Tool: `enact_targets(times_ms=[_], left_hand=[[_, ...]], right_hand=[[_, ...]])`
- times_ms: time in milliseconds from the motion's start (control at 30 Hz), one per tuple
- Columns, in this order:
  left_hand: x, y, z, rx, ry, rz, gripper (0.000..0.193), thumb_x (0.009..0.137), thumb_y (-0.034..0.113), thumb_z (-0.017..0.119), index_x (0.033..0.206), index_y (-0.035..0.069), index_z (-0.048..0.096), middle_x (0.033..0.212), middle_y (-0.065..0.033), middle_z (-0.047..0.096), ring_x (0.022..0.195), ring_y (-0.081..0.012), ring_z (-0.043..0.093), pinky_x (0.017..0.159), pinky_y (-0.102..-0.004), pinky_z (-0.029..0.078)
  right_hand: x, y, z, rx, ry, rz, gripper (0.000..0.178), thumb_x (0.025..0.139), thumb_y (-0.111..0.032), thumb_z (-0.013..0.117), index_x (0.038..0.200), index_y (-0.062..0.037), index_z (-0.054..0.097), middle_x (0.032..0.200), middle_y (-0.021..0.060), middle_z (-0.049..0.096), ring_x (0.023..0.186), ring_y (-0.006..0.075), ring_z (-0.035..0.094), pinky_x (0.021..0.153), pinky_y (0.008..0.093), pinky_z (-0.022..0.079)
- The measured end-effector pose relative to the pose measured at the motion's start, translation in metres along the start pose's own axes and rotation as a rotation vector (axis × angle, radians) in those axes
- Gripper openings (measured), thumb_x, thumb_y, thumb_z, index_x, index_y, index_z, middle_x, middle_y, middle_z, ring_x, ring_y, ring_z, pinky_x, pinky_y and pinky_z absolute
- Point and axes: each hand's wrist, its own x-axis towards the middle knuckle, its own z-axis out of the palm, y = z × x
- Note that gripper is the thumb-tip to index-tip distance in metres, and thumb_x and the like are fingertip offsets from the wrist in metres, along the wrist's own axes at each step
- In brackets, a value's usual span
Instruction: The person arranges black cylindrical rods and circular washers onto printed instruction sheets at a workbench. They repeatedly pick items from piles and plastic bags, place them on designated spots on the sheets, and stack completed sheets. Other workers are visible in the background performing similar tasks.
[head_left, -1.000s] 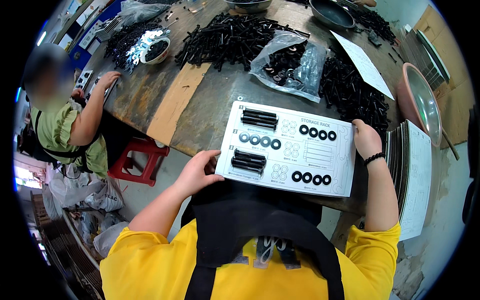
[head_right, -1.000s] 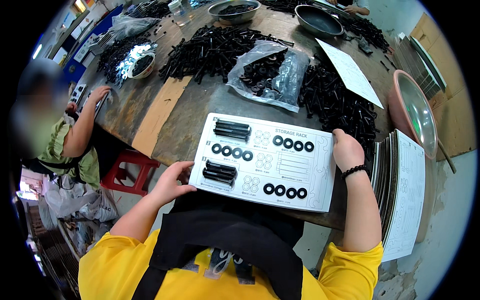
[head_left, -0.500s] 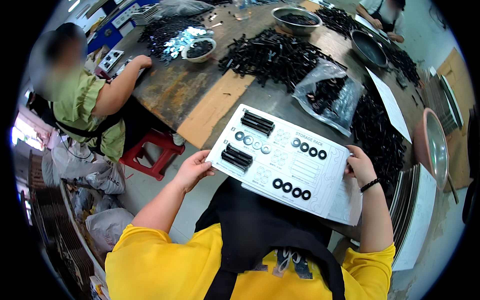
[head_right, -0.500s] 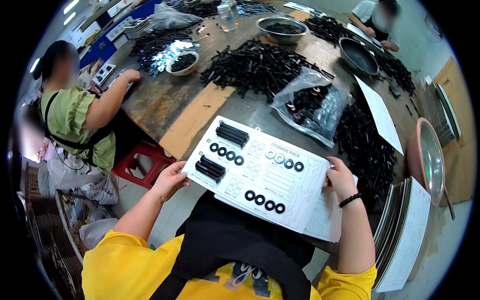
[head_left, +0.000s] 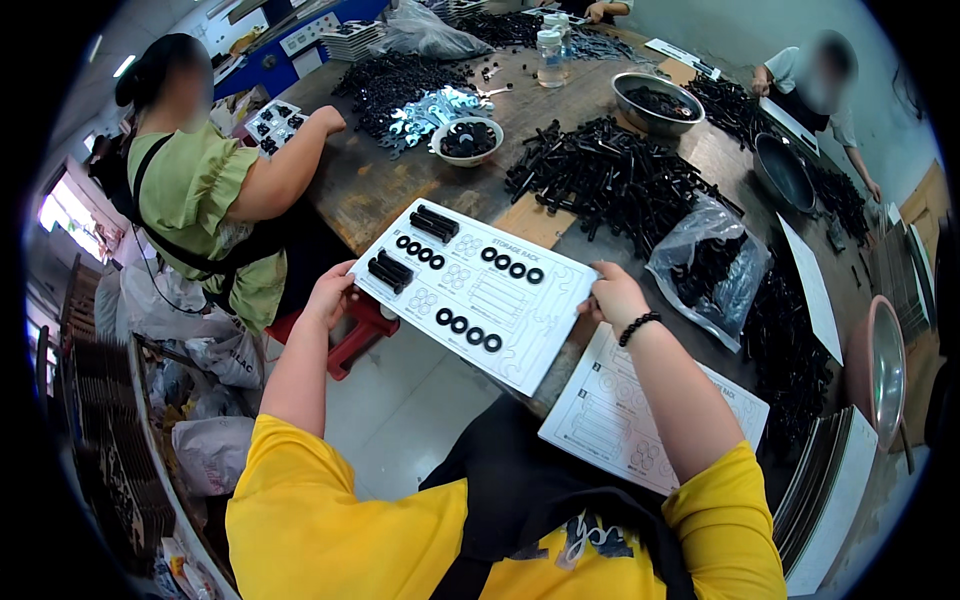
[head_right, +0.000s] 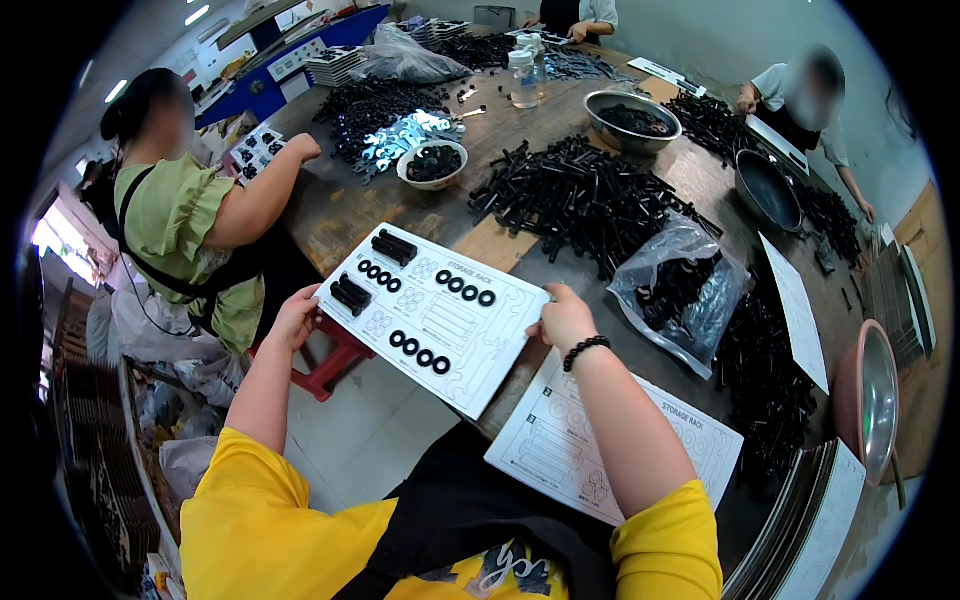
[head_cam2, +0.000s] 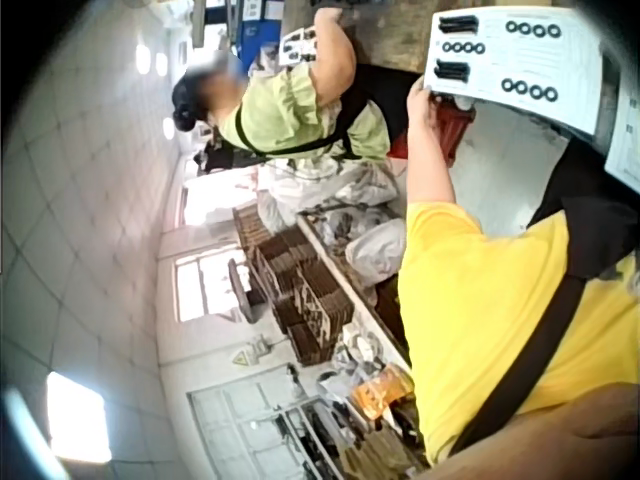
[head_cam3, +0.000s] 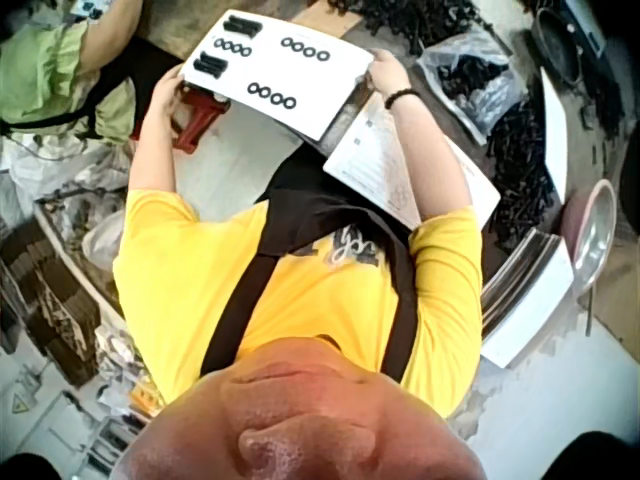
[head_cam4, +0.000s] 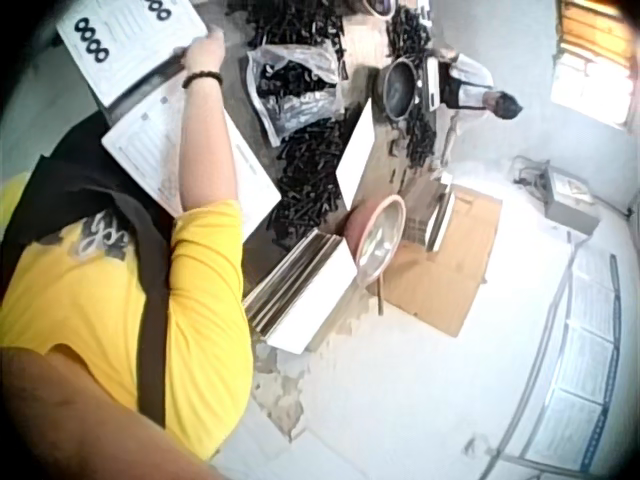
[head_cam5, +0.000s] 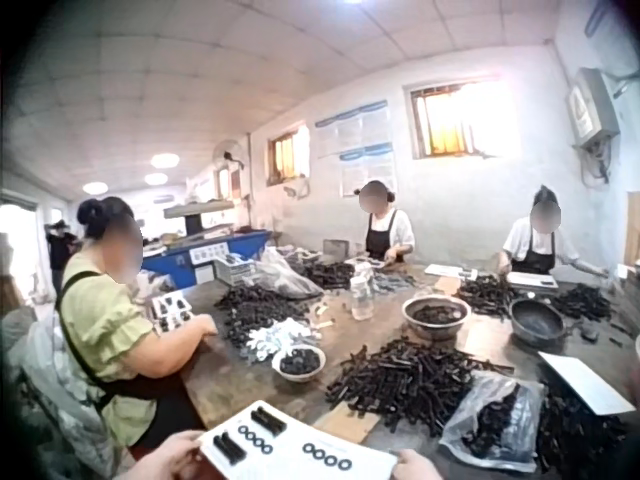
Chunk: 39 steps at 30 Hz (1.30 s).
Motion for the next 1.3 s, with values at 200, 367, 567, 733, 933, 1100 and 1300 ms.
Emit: enact_targets(times_ms=[200,367,567,733,933,1100,1300], left_hand=[[0.034,-0.010,-0.040,0.043,0.086,-0.032,0.029,0.088,0.005,0.042,0.114,0.005,0.054,0.089,0.0009,0.060,0.072,-0.0082,0.052,0.061,-0.0213,0.041],[0.058,-0.010,-0.045,0.017,0.129,0.029,0.031,0.088,0.005,0.042,0.118,0.005,0.052,0.093,-0.0005,0.059,0.073,-0.0099,0.052,0.060,-0.0227,0.041],[0.071,-0.012,-0.038,0.112,0.378,-0.018,0.043,0.084,0.008,0.048,0.127,0.005,0.043,0.092,-0.0044,0.058,0.071,-0.0110,0.052,0.060,-0.0250,0.044],[0.068,-0.020,-0.031,0.641,0.652,0.402,0.044,0.078,0.007,0.055,0.120,-0.001,0.047,0.097,-0.0098,0.057,0.077,-0.0171,0.057,0.070,-0.0276,0.046],[-0.037,0.034,0.183,0.511,-0.102,0.634,0.046,0.076,0.003,0.060,0.120,0.007,0.049,0.103,-0.0058,0.055,0.079,-0.0112,0.052,0.070,-0.0245,0.044],[-0.112,0.047,0.310,0.822,-0.890,1.270,0.052,0.063,0.007,0.071,0.113,0.012,0.056,0.112,-0.0103,0.053,0.096,-0.0269,0.053,0.083,-0.0363,0.043],[-0.122,0.027,0.364,0.866,-1.098,1.291,0.027,0.070,0.007,0.065,0.096,0.011,0.061,0.091,-0.0040,0.060,0.085,-0.0234,0.058,0.074,-0.0352,0.047]], right_hand=[[0.037,0.004,0.052,-0.064,0.037,0.013,0.051,0.078,0.006,0.032,0.127,0.0010,0.040,0.093,0.0174,0.061,0.056,0.0177,0.063,0.046,0.0278,0.046],[0.055,0.011,0.064,-0.032,0.029,0.015,0.054,0.078,0.008,0.032,0.131,0.0014,0.035,0.091,0.0149,0.058,0.058,0.0155,0.061,0.043,0.0259,0.040],[0.040,0.005,0.056,-0.299,0.103,-0.180,0.045,0.083,-0.001,0.040,0.128,-0.0019,0.040,0.090,0.0124,0.061,0.058,0.0156,0.060,0.049,0.0260,0.044],[-0.002,0.007,0.004,0.798,-0.130,-0.065,0.023,0.092,-0.019,0.048,0.103,0.0011,0.051,0.088,0.0078,0.054,0.079,0.0133,0.055,0.055,0.0210,0.044],[-0.066,0.019,-0.023,1.357,-0.207,-0.103,0.043,0.094,-0.041,0.036,0.103,-0.0010,0.049,0.101,0.0143,0.051,0.104,0.0287,0.048,0.091,0.0374,0.041],[-0.104,0.040,-0.029,1.327,-0.237,-0.140,0.052,0.094,-0.046,0.029,0.116,0.0006,0.040,0.107,0.0148,0.049,0.106,0.0281,0.047,0.092,0.0386,0.038],[-0.145,0.048,-0.052,1.294,-0.103,-0.117,0.047,0.096,-0.038,0.027,0.117,0.0027,0.038,0.114,0.0134,0.045,0.110,0.0228,0.043,0.096,0.0381,0.035]])
